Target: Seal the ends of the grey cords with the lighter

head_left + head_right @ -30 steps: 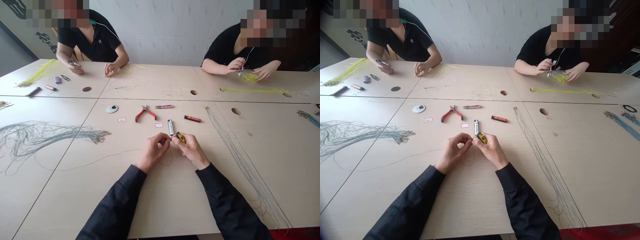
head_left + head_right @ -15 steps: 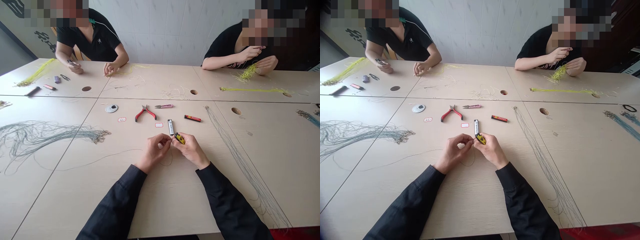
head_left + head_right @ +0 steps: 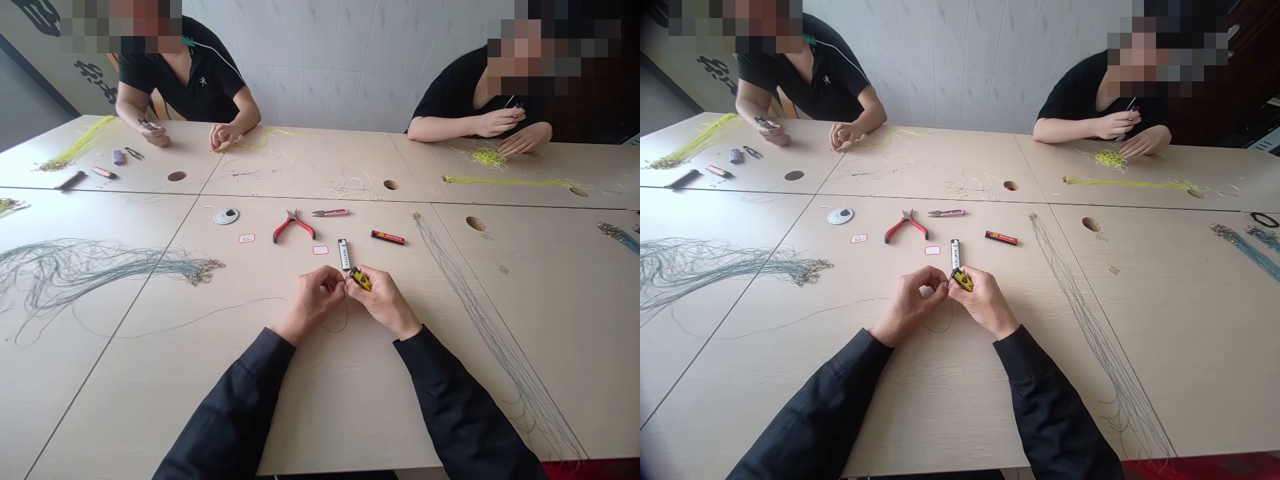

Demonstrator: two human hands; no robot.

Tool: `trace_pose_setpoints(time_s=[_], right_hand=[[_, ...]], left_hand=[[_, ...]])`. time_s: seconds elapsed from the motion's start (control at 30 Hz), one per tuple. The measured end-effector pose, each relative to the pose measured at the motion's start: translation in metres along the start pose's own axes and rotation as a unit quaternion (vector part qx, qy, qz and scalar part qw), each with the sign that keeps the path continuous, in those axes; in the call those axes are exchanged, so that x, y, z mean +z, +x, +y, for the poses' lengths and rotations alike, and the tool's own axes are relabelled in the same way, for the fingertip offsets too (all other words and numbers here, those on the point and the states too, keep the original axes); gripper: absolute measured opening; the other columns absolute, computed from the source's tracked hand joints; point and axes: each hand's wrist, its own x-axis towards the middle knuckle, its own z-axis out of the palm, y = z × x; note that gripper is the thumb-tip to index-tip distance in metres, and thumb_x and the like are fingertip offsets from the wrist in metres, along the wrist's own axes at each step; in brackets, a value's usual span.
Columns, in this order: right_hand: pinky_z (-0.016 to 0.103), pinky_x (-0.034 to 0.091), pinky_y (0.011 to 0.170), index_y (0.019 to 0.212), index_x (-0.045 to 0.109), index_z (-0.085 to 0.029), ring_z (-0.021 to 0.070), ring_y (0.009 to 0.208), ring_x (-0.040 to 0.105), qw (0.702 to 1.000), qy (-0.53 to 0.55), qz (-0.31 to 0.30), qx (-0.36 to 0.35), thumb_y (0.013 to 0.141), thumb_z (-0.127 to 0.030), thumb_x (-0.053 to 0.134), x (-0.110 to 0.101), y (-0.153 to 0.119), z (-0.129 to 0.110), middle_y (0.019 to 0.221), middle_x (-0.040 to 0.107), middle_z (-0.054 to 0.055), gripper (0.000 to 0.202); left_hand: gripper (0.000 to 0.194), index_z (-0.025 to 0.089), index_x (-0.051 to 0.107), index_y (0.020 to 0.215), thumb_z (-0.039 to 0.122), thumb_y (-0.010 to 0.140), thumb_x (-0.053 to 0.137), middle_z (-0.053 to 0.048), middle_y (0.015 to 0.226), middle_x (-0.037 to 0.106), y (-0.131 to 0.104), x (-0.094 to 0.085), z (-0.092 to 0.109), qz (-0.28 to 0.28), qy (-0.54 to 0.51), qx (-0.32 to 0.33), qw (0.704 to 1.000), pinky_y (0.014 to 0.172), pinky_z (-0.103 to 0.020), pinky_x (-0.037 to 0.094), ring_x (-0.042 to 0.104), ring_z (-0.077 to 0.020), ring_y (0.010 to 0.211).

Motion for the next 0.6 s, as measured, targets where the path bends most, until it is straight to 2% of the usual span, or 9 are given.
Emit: trace_pose_setpoints(time_s=[0.17,0.37,0.6], right_hand=[[0.024,0.03,0.057,0.076,0.054,-0.018,0.0111,0.062,0.036,1.0,-0.003,-0.005,-0.006,0.085,-0.032,0.056,-0.0027,0.0006,0.0034,0.066,0.042,-0.004,0.018],[0.023,0.029,0.055,0.071,0.05,-0.019,0.0103,0.061,0.034,0.999,-0.025,-0.019,-0.009,0.085,-0.034,0.057,-0.0041,-0.0006,0.0032,0.065,0.04,-0.005,0.021],[0.023,0.028,0.055,0.071,0.048,-0.019,0.0103,0.061,0.033,1.0,-0.018,-0.023,-0.009,0.082,-0.029,0.055,-0.0019,-0.0002,0.0016,0.065,0.039,-0.005,0.017]], left_hand=[[0.008,0.017,0.062,0.086,0.018,0.084,0.055,0.0,0.077,0.068,0.0005,-0.0024,-0.0008,-0.034,-0.003,0.018,0.999,0.064,-0.019,0.047,0.061,-0.0099,0.068],[0.007,0.016,0.063,0.079,0.018,0.081,0.056,0.001,0.071,0.066,-0.0007,-0.002,0.0006,-0.026,0.018,0.005,0.999,0.063,-0.02,0.046,0.058,-0.0093,0.064],[0.01,0.015,0.059,0.073,0.021,0.079,0.055,0.002,0.066,0.059,0.0013,0.001,0.0011,-0.03,-0.012,-0.016,0.999,0.056,-0.018,0.04,0.048,-0.0071,0.059]])
